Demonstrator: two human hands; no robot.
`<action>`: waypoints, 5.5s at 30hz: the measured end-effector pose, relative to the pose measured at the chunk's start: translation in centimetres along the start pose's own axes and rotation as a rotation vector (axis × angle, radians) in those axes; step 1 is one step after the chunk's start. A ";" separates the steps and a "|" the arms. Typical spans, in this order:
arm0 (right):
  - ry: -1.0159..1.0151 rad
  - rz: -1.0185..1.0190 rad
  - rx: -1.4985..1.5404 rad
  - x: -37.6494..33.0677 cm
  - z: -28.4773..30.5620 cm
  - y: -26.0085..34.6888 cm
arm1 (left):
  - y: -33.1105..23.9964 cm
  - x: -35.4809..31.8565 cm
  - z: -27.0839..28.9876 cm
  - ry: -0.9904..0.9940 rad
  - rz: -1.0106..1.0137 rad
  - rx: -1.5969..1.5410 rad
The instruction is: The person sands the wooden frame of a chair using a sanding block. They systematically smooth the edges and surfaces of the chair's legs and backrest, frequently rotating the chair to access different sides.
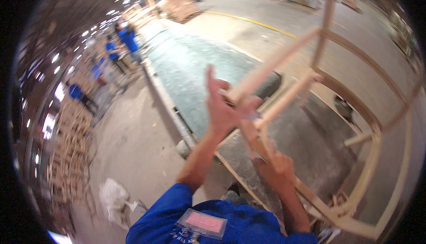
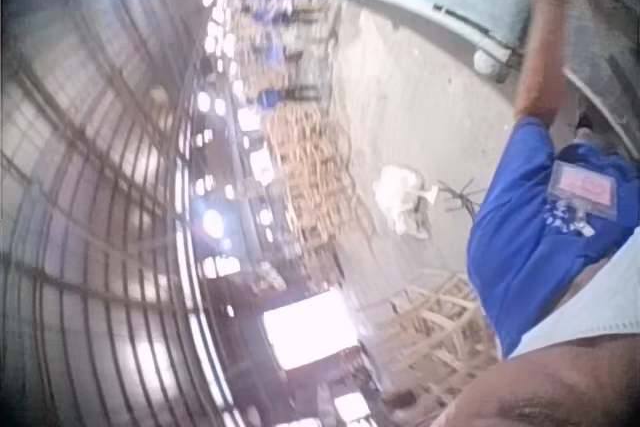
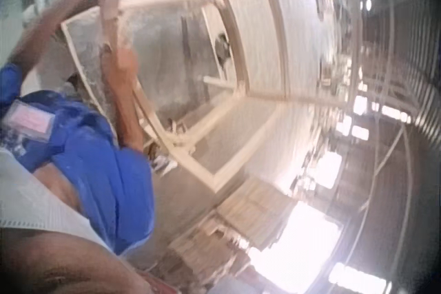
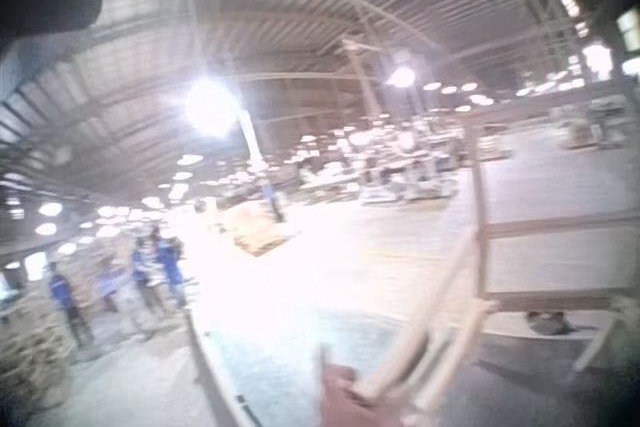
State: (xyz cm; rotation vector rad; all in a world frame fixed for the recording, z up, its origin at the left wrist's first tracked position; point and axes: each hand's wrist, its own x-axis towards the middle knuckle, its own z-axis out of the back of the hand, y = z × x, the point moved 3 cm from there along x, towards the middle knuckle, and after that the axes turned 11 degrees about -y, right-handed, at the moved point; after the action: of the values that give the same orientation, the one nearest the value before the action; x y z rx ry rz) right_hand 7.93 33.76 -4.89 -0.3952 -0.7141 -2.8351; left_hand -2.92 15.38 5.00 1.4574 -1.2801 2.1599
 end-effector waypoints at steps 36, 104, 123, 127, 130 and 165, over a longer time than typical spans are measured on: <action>0.043 0.027 -0.171 -0.3 0.5 1.0 | 0.3 -3.6 0.0 0.024 0.053 0.138; -0.783 0.176 0.452 9.4 0.5 7.6 | 4.3 -10.1 -3.3 -0.081 1.028 -0.908; -0.576 0.206 0.336 9.1 -1.0 5.4 | 3.2 -9.0 -2.8 -0.109 0.843 -0.690; -0.691 0.231 0.319 8.8 -0.7 6.5 | 3.1 -8.9 -2.5 -0.083 0.838 -0.640; -0.561 0.185 0.364 6.7 -2.2 4.8 | 4.2 -9.8 -2.9 -0.075 0.845 -0.536; -0.560 0.179 0.274 6.4 -3.0 3.6 | 3.8 -8.8 -2.6 -0.136 0.744 -0.359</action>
State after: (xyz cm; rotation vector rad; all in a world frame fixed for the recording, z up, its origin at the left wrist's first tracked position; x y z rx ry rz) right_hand 2.12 28.42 -3.87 -1.1590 -1.0818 -2.4143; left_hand -2.69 17.40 -4.70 1.0924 -2.4069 2.0455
